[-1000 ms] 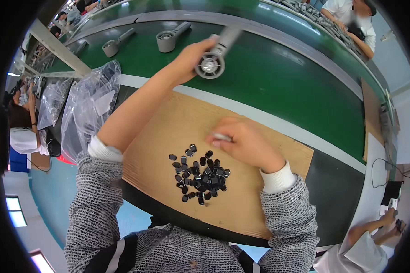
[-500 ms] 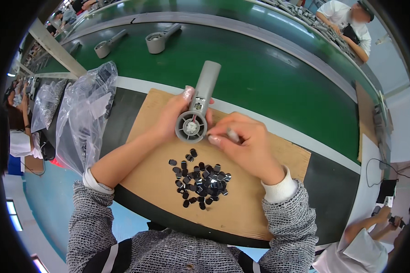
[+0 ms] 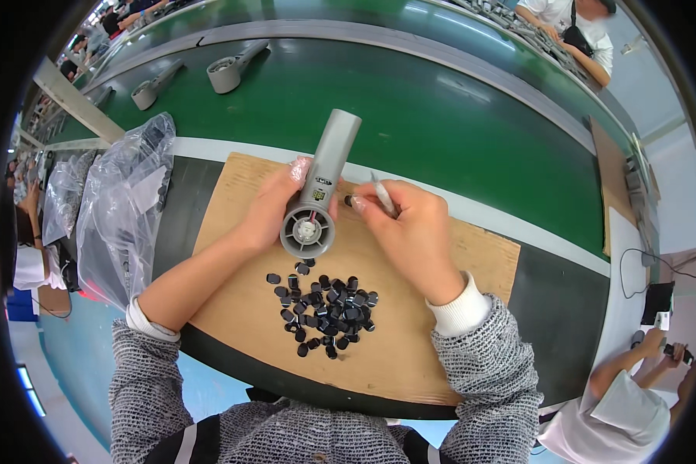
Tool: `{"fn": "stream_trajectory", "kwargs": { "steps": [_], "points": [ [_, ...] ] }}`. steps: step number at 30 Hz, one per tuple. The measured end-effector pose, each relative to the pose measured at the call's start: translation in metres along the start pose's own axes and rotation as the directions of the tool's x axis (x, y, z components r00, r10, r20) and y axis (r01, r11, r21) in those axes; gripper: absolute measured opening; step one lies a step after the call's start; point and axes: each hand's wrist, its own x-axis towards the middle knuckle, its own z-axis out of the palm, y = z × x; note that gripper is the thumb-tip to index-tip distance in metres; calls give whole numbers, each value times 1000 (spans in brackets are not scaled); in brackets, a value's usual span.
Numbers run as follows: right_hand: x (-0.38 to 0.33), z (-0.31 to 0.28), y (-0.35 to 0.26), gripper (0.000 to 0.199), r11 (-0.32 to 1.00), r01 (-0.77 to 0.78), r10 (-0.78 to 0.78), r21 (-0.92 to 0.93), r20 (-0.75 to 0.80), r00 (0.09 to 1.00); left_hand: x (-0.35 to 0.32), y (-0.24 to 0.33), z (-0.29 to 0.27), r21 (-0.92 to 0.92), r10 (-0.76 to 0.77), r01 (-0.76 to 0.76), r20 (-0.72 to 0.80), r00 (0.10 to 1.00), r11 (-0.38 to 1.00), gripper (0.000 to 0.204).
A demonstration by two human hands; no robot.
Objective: Assembling small electronic components into a plastic housing and marking them with a pen on a production line.
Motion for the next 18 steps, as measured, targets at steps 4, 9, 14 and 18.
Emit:
{"fn": "stream_trajectory", "kwargs": {
  "steps": [4, 9, 14, 18],
  "points": [
    [-2, 2, -5, 13, 982, 174, -167, 77, -83, 982, -1, 0, 0, 43, 5, -6, 27, 1000, 999, 39],
    [-7, 12, -11, 14, 947, 320, -318, 7, -81, 945, -5, 1, 5, 122, 24, -31, 58, 998, 992, 39],
    [-10, 12, -17, 16, 919, 379, -389, -106, -99, 916, -7, -4, 10, 133, 80, -84, 38, 996, 988, 37],
    [-10, 13, -11, 14, 907, 415, -420, -74, -103, 901, -9, 0, 11, 88, 42, -45, 30, 999, 995, 36]
  ]
}}
